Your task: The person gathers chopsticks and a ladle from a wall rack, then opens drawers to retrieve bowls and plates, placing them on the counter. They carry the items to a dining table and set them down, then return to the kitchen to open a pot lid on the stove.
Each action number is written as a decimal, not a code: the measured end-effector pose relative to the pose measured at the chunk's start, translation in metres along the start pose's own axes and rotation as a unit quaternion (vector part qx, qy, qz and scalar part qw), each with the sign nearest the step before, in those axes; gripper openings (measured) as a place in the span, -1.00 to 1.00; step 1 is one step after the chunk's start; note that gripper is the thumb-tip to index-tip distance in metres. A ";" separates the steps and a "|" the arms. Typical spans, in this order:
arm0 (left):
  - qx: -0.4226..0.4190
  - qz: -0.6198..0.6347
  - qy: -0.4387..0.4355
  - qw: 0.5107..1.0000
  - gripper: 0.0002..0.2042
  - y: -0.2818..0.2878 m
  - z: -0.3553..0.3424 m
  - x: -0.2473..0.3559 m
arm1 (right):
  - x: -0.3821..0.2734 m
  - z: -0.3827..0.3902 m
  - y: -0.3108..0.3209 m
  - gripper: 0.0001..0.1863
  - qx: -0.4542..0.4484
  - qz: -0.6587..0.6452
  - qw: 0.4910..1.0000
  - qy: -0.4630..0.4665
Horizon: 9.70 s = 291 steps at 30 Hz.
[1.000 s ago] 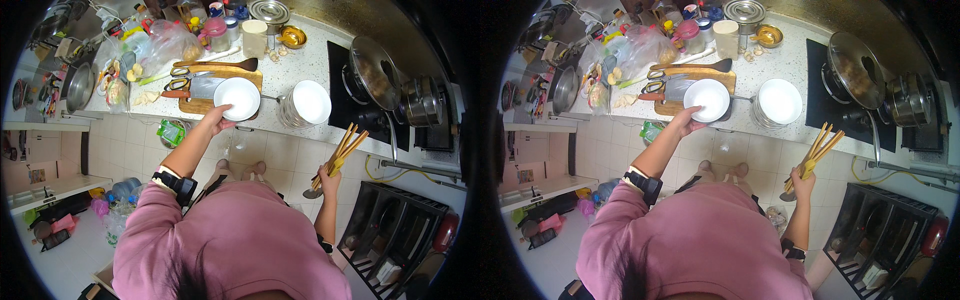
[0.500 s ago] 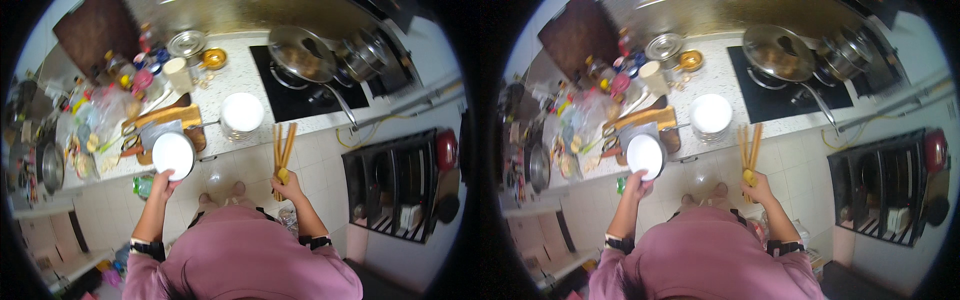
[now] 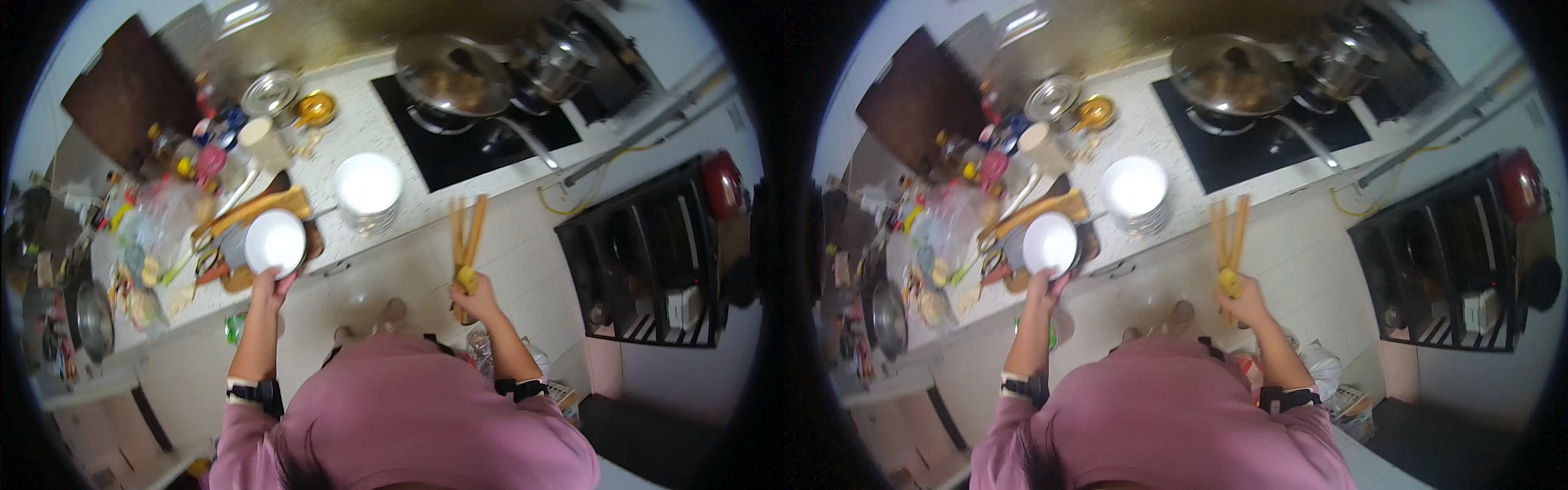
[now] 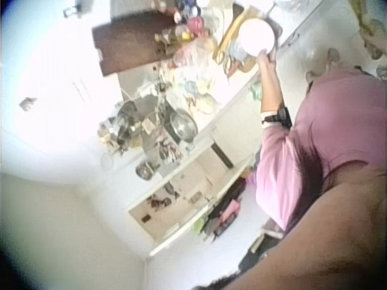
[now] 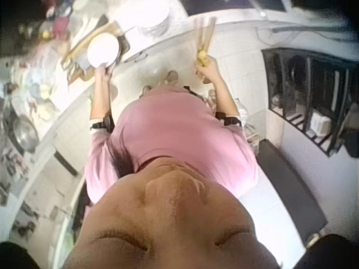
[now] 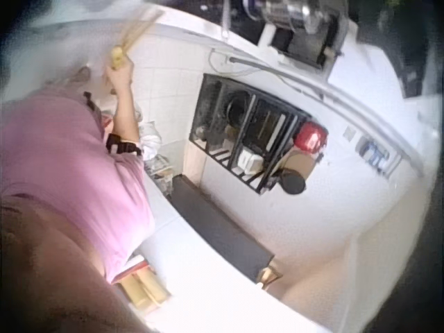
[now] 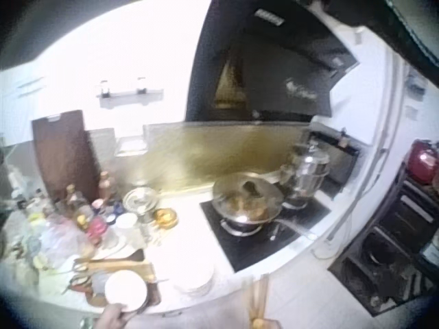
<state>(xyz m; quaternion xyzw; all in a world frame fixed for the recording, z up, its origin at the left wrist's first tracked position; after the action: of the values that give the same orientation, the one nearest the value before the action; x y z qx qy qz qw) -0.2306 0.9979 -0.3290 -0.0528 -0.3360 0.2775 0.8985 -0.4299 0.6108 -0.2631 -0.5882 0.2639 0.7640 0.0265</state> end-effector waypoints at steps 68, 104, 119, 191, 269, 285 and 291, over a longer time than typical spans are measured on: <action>0.349 0.578 -0.252 0.693 -0.57 1.522 0.143 0.592 | -0.579 0.805 -1.629 -0.87 -0.772 -0.135 0.614 0.094; 0.435 0.695 -0.230 0.525 -0.78 2.685 0.248 0.960 | -0.810 1.639 -2.604 -0.91 -0.845 -0.034 0.484 0.224; 0.541 0.796 -0.208 0.176 -0.66 2.973 0.429 0.753 | -0.755 2.266 -2.836 -0.87 -0.903 0.074 0.099 0.412; 0.606 0.631 -0.084 0.476 -0.63 5.146 1.465 0.247 | -0.361 4.399 -3.178 -0.85 -0.825 0.244 0.393 0.325; 0.915 -0.106 -0.114 0.372 -0.55 5.252 1.527 0.314 | -0.389 4.544 -3.320 -0.69 -0.726 0.094 0.634 -0.248; 0.316 0.728 -0.350 0.498 -0.94 5.121 1.533 0.398 | -0.349 4.528 -3.164 -0.76 -0.889 -0.189 0.276 0.314; 0.628 0.422 -0.177 0.630 -0.85 5.113 1.509 0.319 | -0.297 4.458 -3.158 -0.43 -0.834 -0.054 0.070 0.544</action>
<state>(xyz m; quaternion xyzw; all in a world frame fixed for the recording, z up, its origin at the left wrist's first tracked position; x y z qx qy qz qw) -3.3562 5.3267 -0.4240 0.4381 -0.1744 0.7742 0.4222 -3.1745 5.3415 -0.4154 -0.4933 -0.6360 -0.0474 -0.5915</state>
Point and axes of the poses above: each hand's wrist, its own z-axis away from the middle knuckle, its own y-axis out of the back of the hand, x = y × z, the point moved 1 cm from there along -z, towards the middle knuckle, and after that the axes turned 8 degrees about x, right-handed, at the moved point
